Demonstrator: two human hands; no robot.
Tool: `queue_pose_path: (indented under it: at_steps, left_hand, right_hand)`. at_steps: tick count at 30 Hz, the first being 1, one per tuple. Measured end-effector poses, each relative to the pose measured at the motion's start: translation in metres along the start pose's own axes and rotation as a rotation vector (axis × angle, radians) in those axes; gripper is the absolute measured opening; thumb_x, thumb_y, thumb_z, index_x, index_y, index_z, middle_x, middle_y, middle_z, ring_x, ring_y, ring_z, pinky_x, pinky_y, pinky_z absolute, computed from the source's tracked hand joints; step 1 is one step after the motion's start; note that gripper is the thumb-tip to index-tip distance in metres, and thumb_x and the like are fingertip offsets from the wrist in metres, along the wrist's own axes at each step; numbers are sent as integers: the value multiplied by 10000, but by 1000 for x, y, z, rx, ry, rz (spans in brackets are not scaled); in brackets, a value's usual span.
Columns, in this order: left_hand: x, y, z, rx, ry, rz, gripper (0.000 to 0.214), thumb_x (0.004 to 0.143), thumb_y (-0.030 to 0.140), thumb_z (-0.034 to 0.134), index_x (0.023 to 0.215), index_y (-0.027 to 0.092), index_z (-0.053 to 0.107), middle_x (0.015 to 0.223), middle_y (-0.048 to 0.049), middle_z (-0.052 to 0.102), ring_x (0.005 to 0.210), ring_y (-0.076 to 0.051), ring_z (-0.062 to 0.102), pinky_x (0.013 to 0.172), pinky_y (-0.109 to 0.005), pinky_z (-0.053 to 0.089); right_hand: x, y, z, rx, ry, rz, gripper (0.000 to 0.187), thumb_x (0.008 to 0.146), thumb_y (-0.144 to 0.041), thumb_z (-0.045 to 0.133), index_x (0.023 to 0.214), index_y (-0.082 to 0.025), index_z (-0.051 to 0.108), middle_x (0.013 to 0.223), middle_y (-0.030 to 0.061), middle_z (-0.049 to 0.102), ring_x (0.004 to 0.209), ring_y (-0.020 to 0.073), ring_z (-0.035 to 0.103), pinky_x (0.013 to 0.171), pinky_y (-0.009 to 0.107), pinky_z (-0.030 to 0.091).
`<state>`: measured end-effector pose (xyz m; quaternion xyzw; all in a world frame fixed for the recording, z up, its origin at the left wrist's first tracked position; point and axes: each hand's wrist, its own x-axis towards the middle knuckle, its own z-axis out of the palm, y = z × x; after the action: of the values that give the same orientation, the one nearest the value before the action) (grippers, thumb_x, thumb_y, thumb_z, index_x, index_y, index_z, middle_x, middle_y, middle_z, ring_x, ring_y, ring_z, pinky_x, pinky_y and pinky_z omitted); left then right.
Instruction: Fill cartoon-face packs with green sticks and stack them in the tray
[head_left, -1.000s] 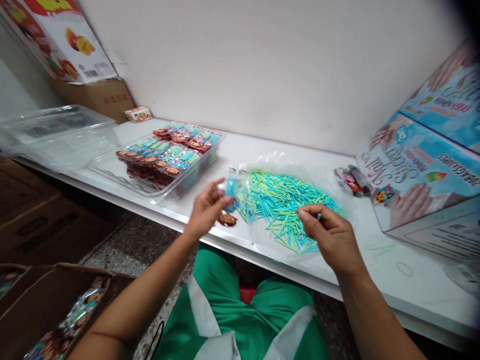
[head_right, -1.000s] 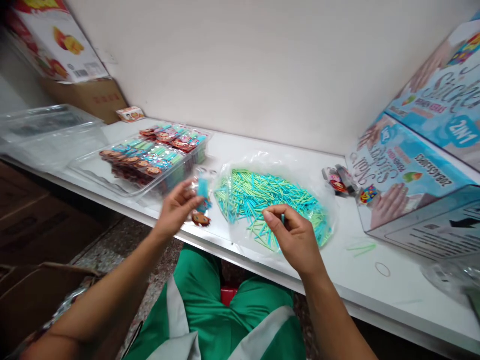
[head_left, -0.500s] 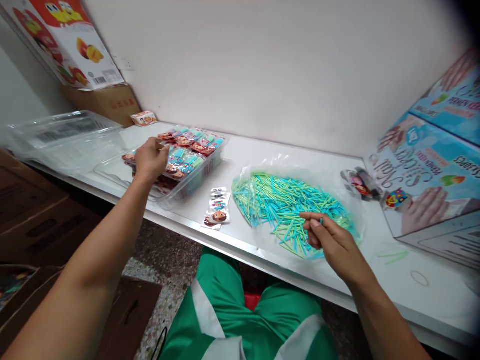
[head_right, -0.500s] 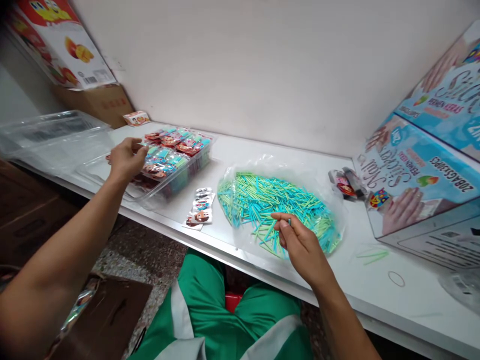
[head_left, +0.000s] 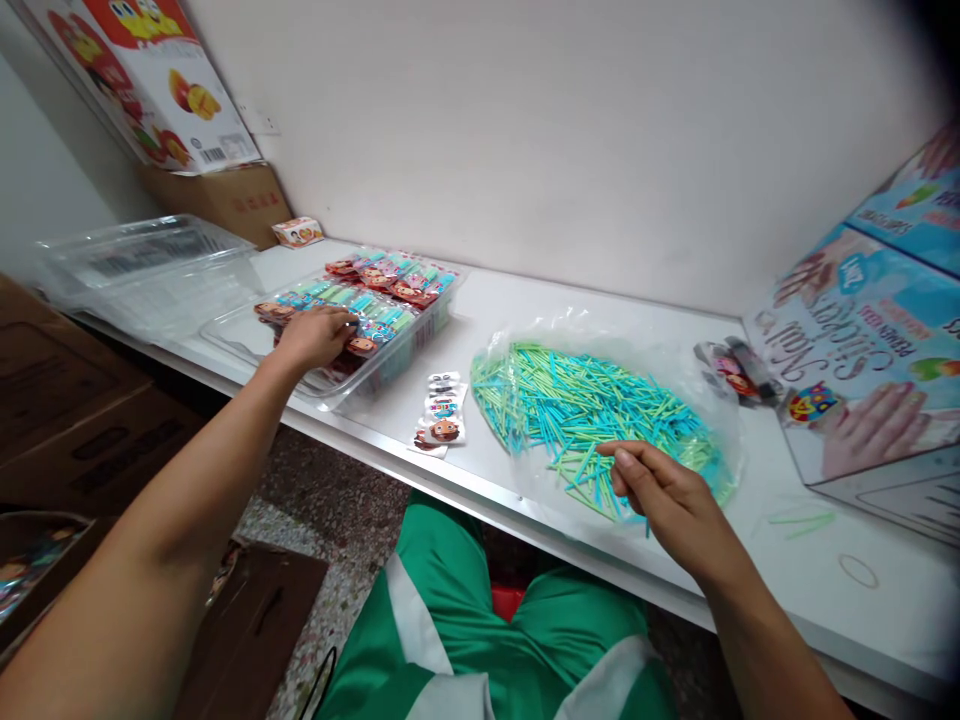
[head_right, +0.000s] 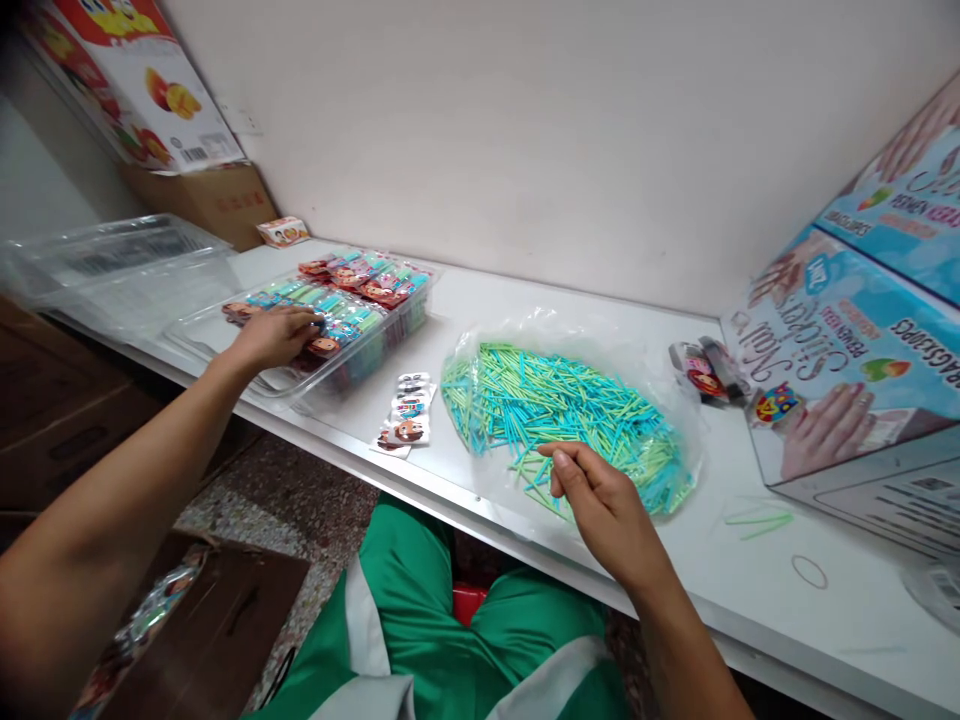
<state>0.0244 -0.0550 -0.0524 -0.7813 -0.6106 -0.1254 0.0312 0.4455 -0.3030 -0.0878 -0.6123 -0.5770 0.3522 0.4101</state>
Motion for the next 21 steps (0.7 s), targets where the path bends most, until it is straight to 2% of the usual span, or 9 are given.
queue_pose_path:
  at_steps: [3, 6, 8, 10, 12, 14, 17, 19, 21]
  left_hand:
    - [-11, 9, -3, -21, 148, 6, 366, 791, 279, 448, 1098, 171, 617, 1186, -78, 593, 1138, -253, 477, 978, -340, 306]
    - [-33, 48, 3, -199, 292, -8, 369, 839, 327, 402, 1088, 160, 619, 1071, -82, 642, 997, -226, 559, 889, -307, 377]
    - [-48, 79, 14, -328, 236, 28, 383, 855, 384, 390, 1075, 168, 616, 979, -66, 667, 882, -198, 597, 794, -273, 415]
    - [-59, 104, 33, -373, 117, 30, 387, 847, 430, 405, 1038, 177, 626, 925, -62, 678, 834, -196, 609, 733, -263, 420]
    - [-62, 119, 55, -322, -2, -72, 410, 811, 484, 447, 1022, 181, 625, 926, -80, 681, 844, -226, 614, 712, -282, 417]
    - [-59, 124, 77, -255, -91, -225, 491, 750, 562, 493, 1023, 172, 611, 941, -119, 676, 882, -281, 611, 708, -319, 413]
    - [-47, 121, 104, -310, -126, -443, 573, 614, 625, 601, 918, 140, 607, 934, -180, 660, 925, -348, 589, 696, -356, 401]
    - [-39, 117, 114, -446, -123, -536, 493, 526, 564, 699, 751, 138, 595, 865, -182, 657, 897, -353, 586, 672, -353, 393]
    - [-34, 115, 119, -579, -126, -559, 397, 483, 458, 755, 620, 149, 546, 756, -143, 648, 820, -318, 595, 634, -333, 387]
  right_hand:
    - [4, -2, 1, 164, 32, 68, 297, 838, -358, 525, 1097, -215, 553, 687, -18, 457, 528, 89, 374, 453, 216, 311]
    - [-5, -10, 19, 507, 41, 155, 252, 806, -326, 561, 1030, -211, 543, 618, -57, 356, 455, 53, 271, 401, 185, 238]
    - [-22, -19, 41, 721, -80, 254, 199, 806, -342, 549, 948, -204, 528, 601, -70, 329, 424, 36, 179, 375, 174, 163]
    - [-43, -28, 63, 791, -311, 358, 187, 813, -368, 529, 897, -202, 508, 581, -75, 311, 420, 40, 153, 366, 175, 138]
    - [-55, -34, 73, 668, -488, 368, 205, 846, -395, 474, 879, -197, 512, 570, -69, 327, 420, 50, 189, 376, 183, 168]
    - [-49, -35, 66, 332, -497, 165, 212, 860, -379, 465, 877, -189, 556, 600, -37, 414, 496, 79, 354, 453, 205, 292]
    - [-13, -25, 32, -244, -103, -152, 189, 860, -337, 465, 892, -192, 582, 702, 5, 533, 644, 126, 478, 614, 252, 372]
    - [15, -12, 8, -460, -41, -191, 241, 876, -339, 425, 983, -179, 571, 740, 27, 568, 723, 161, 528, 694, 286, 397]
    - [34, 2, -8, -588, -64, -256, 315, 868, -345, 434, 1102, -166, 546, 981, 88, 583, 936, 205, 531, 811, 318, 400]
